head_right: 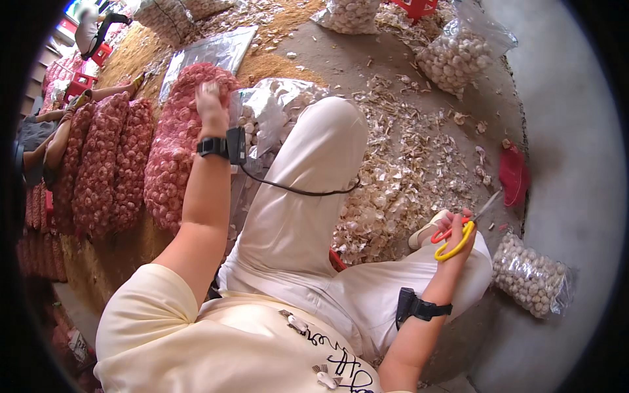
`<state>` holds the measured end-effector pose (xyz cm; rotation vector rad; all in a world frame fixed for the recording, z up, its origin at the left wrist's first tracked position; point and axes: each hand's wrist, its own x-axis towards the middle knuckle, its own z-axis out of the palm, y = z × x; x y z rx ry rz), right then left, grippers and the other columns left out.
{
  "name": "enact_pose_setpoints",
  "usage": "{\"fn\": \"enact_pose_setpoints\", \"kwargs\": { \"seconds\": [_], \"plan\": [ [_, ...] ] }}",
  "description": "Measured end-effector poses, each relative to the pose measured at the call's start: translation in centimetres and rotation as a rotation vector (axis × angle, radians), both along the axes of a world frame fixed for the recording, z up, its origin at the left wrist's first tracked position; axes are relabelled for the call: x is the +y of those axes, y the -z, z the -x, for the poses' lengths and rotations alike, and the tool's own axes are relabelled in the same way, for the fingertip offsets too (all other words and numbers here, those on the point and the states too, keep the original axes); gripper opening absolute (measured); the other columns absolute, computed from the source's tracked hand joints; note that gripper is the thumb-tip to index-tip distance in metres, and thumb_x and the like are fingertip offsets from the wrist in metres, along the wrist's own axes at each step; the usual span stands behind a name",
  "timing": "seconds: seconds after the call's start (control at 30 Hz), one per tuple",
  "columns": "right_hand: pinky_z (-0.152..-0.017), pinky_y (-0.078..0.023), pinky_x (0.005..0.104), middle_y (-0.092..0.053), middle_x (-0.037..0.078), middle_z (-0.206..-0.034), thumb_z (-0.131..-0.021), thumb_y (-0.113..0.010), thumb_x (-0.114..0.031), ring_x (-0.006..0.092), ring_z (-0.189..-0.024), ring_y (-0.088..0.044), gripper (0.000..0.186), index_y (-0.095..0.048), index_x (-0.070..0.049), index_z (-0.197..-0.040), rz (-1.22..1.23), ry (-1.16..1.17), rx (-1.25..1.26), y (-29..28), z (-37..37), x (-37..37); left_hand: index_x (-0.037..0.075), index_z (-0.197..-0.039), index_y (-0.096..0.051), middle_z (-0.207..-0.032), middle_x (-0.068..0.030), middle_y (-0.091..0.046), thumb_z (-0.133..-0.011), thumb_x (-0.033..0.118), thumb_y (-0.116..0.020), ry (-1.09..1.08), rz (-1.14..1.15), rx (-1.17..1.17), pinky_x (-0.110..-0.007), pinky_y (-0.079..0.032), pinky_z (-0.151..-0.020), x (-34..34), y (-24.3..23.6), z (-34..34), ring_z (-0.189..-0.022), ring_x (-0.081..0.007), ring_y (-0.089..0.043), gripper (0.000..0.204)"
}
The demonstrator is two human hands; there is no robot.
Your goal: Trimming the stems and roots off of garlic bulbs using scissors.
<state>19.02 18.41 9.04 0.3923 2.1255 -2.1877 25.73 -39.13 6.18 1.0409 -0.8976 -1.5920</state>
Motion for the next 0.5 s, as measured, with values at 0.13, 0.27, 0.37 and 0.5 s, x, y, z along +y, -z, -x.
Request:
{"fn": "enact_pose_setpoints", "kwargs": {
  "seconds": [0.13, 0.27, 0.37, 0.5],
  "plan": [
    [-0.069, -0.050, 0.0275, -0.059, 0.013, -0.096, -0.090, -0.058, -0.018, 0.0166, -0.078, -0.059, 0.033, -0.045, -0.009, -0.119, -0.023, -0.074, 0.017, 0.1, 0.1, -1.3, 0.011, -0.102, -0.048, -0.084, -0.0052, -0.054, -0.094, 0.029, -0.043, 0.049, -0.463, -0.416, -0.037, -0.044, -0.053, -5.0, 16.0, -9.6, -0.067, -0.0183, -0.052, 0.019],
    [-0.068, -0.050, 0.0275, -0.060, 0.012, -0.095, -0.091, -0.057, -0.017, 0.0158, -0.075, -0.059, 0.033, -0.045, -0.008, -0.120, -0.063, -0.060, -0.016, -0.2, -0.3, -0.2, 0.003, -0.131, -0.037, -0.114, -0.0170, -0.059, -0.100, 0.036, -0.029, 0.446, -0.596, -0.109, -0.040, -0.050, -0.084, -1.8, 18.7, -7.1, -0.095, -0.0299, -0.059, 0.046],
    [-0.069, -0.051, 0.0275, -0.060, 0.012, -0.094, -0.092, -0.056, -0.021, 0.0163, -0.076, -0.060, 0.034, -0.045, -0.008, -0.121, -0.027, -0.051, 0.011, -1.1, -0.6, -0.3, 0.005, -0.124, -0.043, -0.105, -0.0152, -0.063, -0.100, 0.035, -0.032, 0.562, -0.388, -0.181, -0.035, -0.050, -0.072, -3.1, 16.0, -4.7, -0.086, -0.0270, -0.062, 0.040],
    [-0.068, -0.051, 0.0300, -0.060, 0.012, -0.094, -0.091, -0.057, -0.032, 0.0174, -0.075, -0.060, 0.047, -0.040, -0.006, -0.127, 0.179, -0.003, 0.025, -4.3, -0.4, 0.9, 0.006, -0.110, -0.054, -0.093, -0.0090, -0.063, -0.093, 0.024, -0.046, 0.578, 0.062, -0.193, -0.029, -0.050, -0.063, -3.6, 7.0, 2.8, -0.077, -0.0192, -0.060, 0.026]
  ]
}}
